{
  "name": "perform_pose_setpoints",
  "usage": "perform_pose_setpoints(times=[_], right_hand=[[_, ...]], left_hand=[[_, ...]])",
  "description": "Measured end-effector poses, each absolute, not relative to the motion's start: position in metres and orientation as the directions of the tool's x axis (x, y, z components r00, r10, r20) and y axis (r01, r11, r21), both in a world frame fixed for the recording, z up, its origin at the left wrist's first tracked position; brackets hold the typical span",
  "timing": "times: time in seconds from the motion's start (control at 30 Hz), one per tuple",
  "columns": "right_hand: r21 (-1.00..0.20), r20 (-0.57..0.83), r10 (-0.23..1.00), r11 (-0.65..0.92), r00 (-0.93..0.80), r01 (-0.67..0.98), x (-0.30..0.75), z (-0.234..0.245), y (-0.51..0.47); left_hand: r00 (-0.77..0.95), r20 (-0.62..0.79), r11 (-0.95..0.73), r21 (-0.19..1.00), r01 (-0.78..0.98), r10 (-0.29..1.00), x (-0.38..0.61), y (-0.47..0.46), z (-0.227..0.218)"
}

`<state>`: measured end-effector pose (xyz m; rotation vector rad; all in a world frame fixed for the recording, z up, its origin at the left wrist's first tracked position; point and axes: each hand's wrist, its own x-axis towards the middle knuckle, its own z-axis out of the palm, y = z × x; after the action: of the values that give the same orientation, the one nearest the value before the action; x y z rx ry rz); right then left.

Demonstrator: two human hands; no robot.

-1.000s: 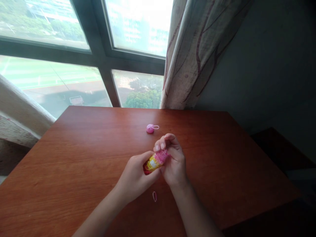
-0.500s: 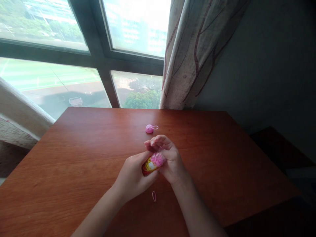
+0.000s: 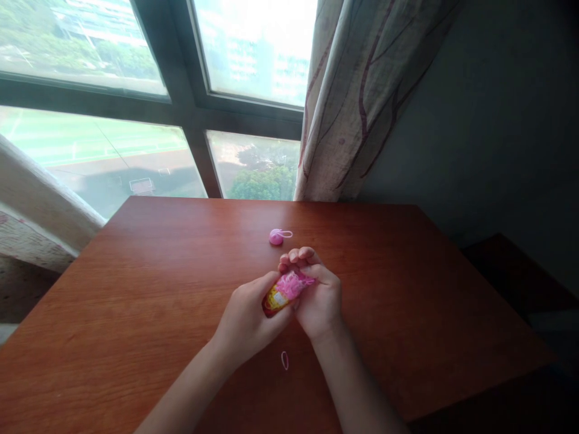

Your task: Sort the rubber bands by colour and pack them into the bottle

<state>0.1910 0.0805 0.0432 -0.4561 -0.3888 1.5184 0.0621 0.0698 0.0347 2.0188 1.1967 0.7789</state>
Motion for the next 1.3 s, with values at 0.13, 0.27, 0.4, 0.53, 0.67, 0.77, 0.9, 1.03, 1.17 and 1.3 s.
perform_pose_setpoints(times=[0.13, 0.27, 0.4, 0.53, 0.67, 0.77, 0.9, 1.03, 1.17, 1.3], right_hand=[[-0.517, -0.05, 0.998, -0.006, 0.023, -0.856, 0.1915, 0.0447, 0.0804], [-0.522, -0.052, 0.998, 0.004, 0.037, -0.853, 0.191, 0.0464, 0.0803], [-0.538, -0.024, 0.999, 0.012, 0.029, -0.843, 0.192, 0.0469, 0.08], [-0.552, 0.012, 0.998, 0.055, 0.058, -0.832, 0.1958, 0.0459, 0.0802], [-0.577, 0.034, 0.996, 0.084, 0.079, -0.812, 0.1973, 0.0473, 0.0803], [-0.575, 0.02, 0.996, 0.084, 0.089, -0.814, 0.1962, 0.0497, 0.0797], [-0.589, -0.006, 0.994, 0.081, 0.105, -0.804, 0.1942, 0.0508, 0.0779], [-0.645, 0.009, 0.992, 0.101, 0.124, -0.758, 0.1916, 0.0494, 0.0761], [-0.676, 0.062, 0.994, 0.11, 0.092, -0.728, 0.1896, 0.0484, 0.0755], [-0.738, 0.104, 0.993, 0.117, 0.059, -0.665, 0.1884, 0.0484, 0.0752]], left_hand=[[0.413, 0.156, -0.374, 0.766, 0.523, 0.897, 0.062, 0.07, 0.0347], [0.433, 0.156, -0.386, 0.764, 0.516, 0.888, 0.0623, 0.0708, 0.0358], [0.453, 0.132, -0.384, 0.76, 0.525, 0.882, 0.0617, 0.0713, 0.0386], [0.474, 0.093, -0.383, 0.731, 0.565, 0.876, 0.0614, 0.0703, 0.0419], [0.47, 0.082, -0.374, 0.731, 0.571, 0.879, 0.0631, 0.0695, 0.0432], [0.469, 0.072, -0.365, 0.736, 0.57, 0.88, 0.064, 0.0694, 0.0431], [0.465, 0.07, -0.363, 0.731, 0.578, 0.882, 0.0642, 0.0692, 0.0432], [0.453, 0.075, -0.363, 0.72, 0.592, 0.888, 0.0643, 0.0691, 0.0427], [0.435, 0.103, -0.364, 0.732, 0.576, 0.895, 0.0634, 0.0688, 0.0414], [0.423, 0.117, -0.359, 0.751, 0.554, 0.898, 0.0622, 0.0682, 0.0406]])
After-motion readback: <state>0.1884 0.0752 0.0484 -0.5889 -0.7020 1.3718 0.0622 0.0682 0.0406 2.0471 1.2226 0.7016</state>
